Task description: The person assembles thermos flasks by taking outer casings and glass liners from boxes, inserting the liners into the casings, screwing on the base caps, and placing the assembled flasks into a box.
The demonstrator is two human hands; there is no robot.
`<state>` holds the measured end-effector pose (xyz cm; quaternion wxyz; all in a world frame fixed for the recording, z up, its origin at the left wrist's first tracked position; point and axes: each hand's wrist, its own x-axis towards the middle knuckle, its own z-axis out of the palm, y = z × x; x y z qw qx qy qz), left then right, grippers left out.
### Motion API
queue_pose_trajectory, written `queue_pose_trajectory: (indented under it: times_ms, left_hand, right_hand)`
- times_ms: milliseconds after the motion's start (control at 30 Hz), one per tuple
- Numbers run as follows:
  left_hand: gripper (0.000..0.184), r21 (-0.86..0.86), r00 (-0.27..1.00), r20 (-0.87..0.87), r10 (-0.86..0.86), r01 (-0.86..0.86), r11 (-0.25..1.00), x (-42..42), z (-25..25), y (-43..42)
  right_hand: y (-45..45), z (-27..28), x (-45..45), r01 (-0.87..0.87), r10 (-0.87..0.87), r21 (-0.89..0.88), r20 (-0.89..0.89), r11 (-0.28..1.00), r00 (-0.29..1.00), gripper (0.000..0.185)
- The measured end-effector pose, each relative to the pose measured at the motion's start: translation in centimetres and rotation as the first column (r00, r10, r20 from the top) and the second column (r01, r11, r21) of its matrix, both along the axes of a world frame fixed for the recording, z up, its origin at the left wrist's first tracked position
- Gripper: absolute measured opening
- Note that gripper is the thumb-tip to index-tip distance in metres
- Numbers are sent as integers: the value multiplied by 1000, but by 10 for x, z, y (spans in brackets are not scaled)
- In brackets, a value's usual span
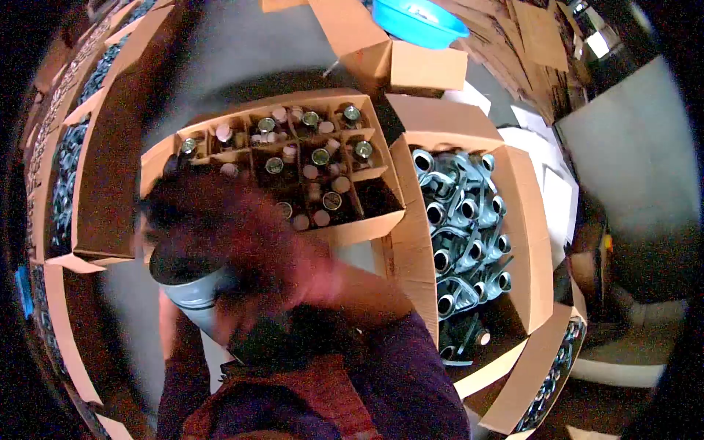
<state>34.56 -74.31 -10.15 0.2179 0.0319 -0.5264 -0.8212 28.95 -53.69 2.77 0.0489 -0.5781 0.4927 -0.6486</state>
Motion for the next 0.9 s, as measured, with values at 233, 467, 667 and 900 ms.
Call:
queue_pose_trajectory:
  times_ms: [233,467,667,900]
  left_hand:
    - [57,-324,972,-172,163,-212,922,63,33,-32]
    - [46,-680,989,-116,94,-148,718,35,30,-17]
    - [37,-257,970,-228,-79,18,966,-11,56,-21]
    - [25,-803,894,-395,211,-448,394,-11,-38,-66]
  right_hand:
    - [38,-123,-75,528,-305,651,-433,545,848,53]
    - [106,-178,-122,825,-157,540,-811,168,563,43]
    - [120,-240,-139,924,36,306,-951,228,306,41]
    - [135,-207,-164,764,-462,645,-686,-27,562,43]
